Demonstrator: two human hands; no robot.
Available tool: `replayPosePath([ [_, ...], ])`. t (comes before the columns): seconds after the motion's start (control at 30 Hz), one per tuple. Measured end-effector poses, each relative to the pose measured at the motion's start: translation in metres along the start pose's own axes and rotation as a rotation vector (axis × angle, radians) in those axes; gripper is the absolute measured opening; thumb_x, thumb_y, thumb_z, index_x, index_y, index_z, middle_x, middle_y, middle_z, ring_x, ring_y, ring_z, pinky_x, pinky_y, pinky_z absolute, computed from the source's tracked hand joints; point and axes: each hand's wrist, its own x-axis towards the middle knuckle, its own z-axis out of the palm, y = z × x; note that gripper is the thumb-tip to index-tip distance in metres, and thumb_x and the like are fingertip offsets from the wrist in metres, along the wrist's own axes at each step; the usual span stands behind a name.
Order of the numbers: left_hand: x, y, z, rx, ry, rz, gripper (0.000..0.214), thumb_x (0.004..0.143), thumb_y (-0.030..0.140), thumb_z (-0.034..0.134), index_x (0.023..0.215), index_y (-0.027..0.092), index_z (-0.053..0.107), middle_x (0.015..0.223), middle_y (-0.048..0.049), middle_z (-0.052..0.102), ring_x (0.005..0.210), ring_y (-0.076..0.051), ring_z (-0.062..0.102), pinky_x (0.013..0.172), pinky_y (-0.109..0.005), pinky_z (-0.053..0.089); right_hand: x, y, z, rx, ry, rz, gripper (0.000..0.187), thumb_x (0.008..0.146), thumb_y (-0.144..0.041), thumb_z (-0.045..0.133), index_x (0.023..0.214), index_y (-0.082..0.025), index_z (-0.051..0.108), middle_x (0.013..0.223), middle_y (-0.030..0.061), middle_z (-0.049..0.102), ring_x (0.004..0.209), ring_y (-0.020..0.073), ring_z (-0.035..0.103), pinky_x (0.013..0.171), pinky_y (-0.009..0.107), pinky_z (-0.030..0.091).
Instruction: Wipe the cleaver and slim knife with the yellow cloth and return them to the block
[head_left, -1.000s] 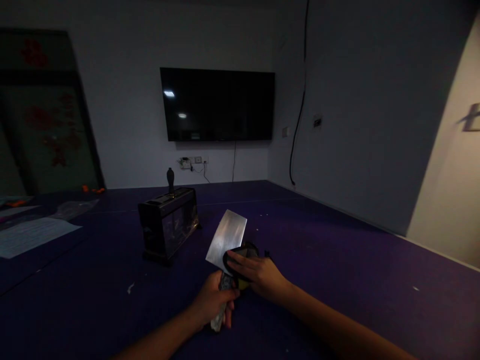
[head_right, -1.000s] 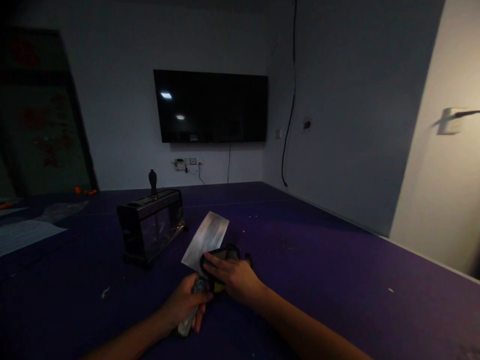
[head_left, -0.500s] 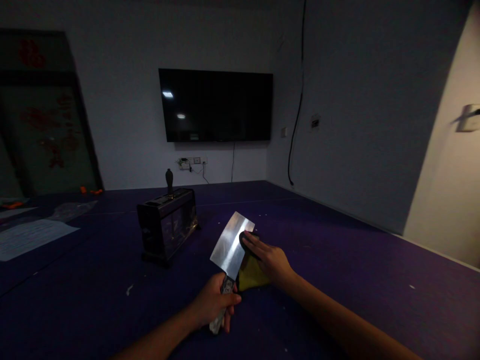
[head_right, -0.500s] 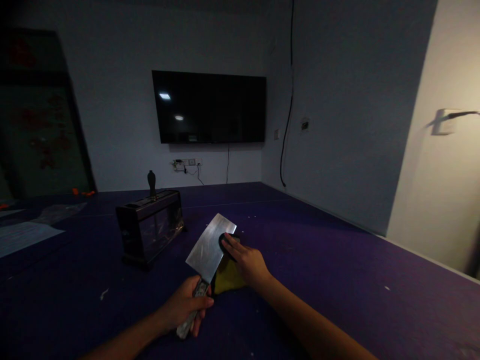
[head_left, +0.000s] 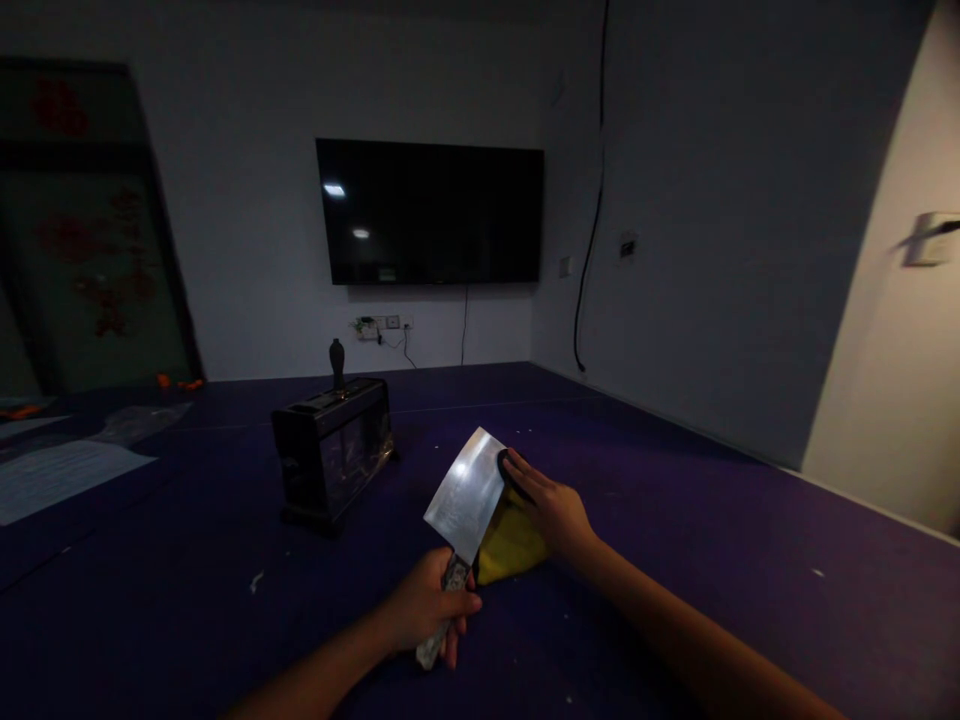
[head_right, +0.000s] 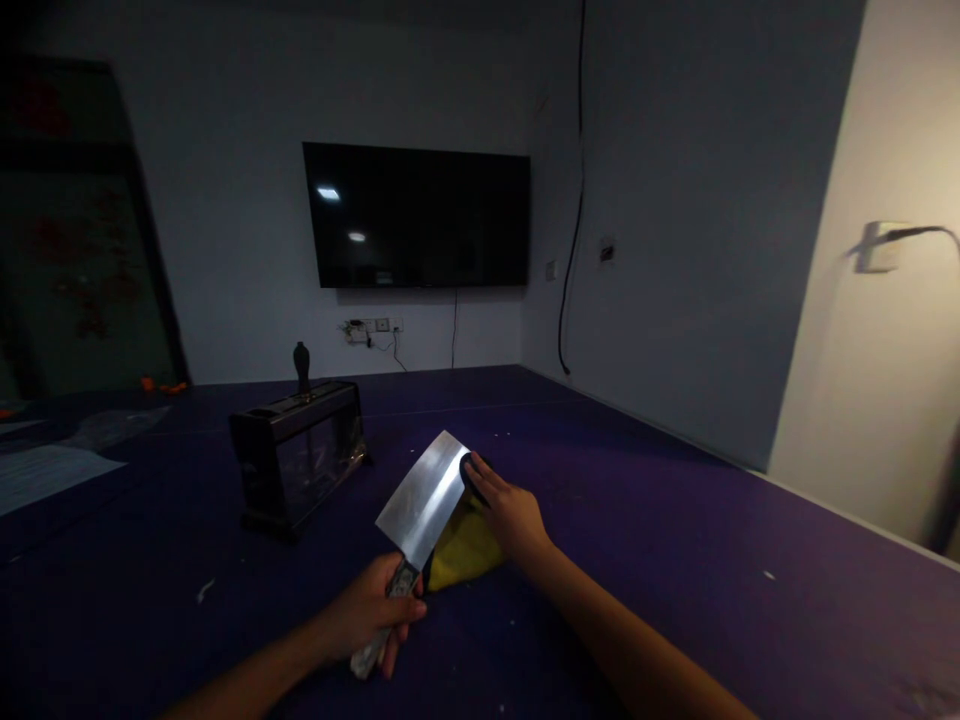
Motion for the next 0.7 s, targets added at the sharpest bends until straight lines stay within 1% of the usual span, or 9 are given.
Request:
replayPosePath([
  [0.13,-0.0001,0.0002,0.0014,-0.004,0.008,0.008,0.041,0.060,0.035,0.065,0.084,0.018,0.037,0.049,0.0070,0.051,0.031,-0.010,0.048,0.031,-0.018,0.034,-0.0014,-0.0030,0.0015,0.043,0.016,0.012,0.073,0.067,0.002,0.043,0.132,-0.028,0.032,0.138,-0.0018,0.032,0.107,0.0185,0.052,0.084,0.031,0.048],
  [0.27,0.0012,-0.0008,0.0018,0.009,0.014,-0.002,0.042,0.060,0.036,0.065,0.084,0.018,0.036,0.048,0.0071,0.051,0.031,-0.011,0.048,0.030,-0.017,0.034,-0.0031,-0.0059,0.0039,0.084,0.044,0.011,0.073,0.067,0.001,0.045,0.132,-0.028,0.032,0.137,-0.0004,0.033,0.110,0.0182,0.050,0.087,0.030,0.046],
  [0.43,0.0023,-0.0015,0.0008,0.022,0.029,-0.015,0.041,0.060,0.036,0.065,0.085,0.018,0.036,0.049,0.0069,0.051,0.030,-0.010,0.048,0.030,-0.018,0.033,-0.0035,-0.0088,0.0027,0.117,0.018,0.011,0.075,0.064,0.002,0.044,0.133,-0.027,0.032,0.137,0.0002,0.033,0.113,0.0184,0.047,0.090,0.031,0.044],
  [0.7,0.0015,-0.0013,0.0026,0.001,0.050,-0.017,0.042,0.059,0.036,0.065,0.084,0.019,0.037,0.049,0.0074,0.051,0.030,-0.011,0.047,0.031,-0.019,0.034,-0.0044,-0.0097,0.0046,0.104,-0.019,-0.002,0.076,0.062,0.002,0.044,0.132,-0.026,0.034,0.137,0.0005,0.033,0.113,0.0187,0.048,0.091,0.031,0.043],
])
